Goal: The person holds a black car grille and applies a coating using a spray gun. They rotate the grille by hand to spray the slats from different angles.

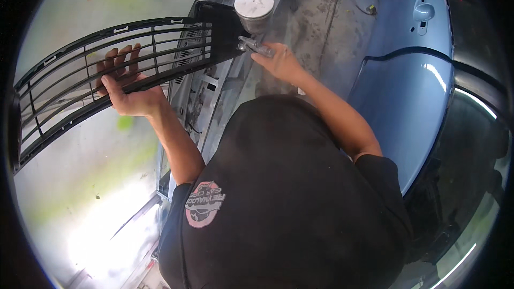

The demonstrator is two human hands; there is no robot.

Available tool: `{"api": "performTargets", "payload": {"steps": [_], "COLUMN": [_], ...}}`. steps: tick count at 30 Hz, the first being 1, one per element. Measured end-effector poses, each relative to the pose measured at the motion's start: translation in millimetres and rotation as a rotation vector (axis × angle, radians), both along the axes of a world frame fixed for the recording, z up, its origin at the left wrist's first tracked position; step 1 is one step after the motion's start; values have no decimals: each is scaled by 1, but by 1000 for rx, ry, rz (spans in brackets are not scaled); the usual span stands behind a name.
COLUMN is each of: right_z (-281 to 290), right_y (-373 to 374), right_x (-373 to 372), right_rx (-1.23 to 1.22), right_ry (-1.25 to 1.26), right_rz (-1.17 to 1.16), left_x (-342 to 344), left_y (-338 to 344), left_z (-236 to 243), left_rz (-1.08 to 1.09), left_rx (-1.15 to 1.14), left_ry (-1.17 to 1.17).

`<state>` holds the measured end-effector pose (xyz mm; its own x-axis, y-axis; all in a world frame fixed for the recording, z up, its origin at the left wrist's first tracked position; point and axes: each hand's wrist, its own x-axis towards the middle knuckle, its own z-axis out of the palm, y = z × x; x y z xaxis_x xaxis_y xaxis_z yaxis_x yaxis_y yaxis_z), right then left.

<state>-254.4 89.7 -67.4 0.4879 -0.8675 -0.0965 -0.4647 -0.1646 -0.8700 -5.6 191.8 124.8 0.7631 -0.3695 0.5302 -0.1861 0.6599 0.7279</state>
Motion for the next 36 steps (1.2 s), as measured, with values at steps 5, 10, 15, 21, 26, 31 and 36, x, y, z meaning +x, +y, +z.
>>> {"api": "performTargets", "payload": {"steps": [5,10,15,21,26,31,36], "right_z": [-32,4,2,-31,-37,-19,-35], "right_y": [-8,-15,-16,-19,-18,-21,-21], "right_x": [-6,-4,-4,-11,-10,-4,-13], "right_rx": [192,358,417,230,74,326,484], "right_ry": [21,97,33,149,156,-39,-63], "right_rz": [22,160,166,300,250,14,-39], "left_x": [0,-1,-7,-9,-19,-12,-10], "left_y": [0,0,1,6,11,17,24], "left_z": [0,1,7,10,13,13,17], "left_rz": [-33,-15,-23,13,71,25,83], "left_rx": [-45,-41,-41,-2,24,5,30], "left_ry": [5,2,-14,-11,20,27,53]}}
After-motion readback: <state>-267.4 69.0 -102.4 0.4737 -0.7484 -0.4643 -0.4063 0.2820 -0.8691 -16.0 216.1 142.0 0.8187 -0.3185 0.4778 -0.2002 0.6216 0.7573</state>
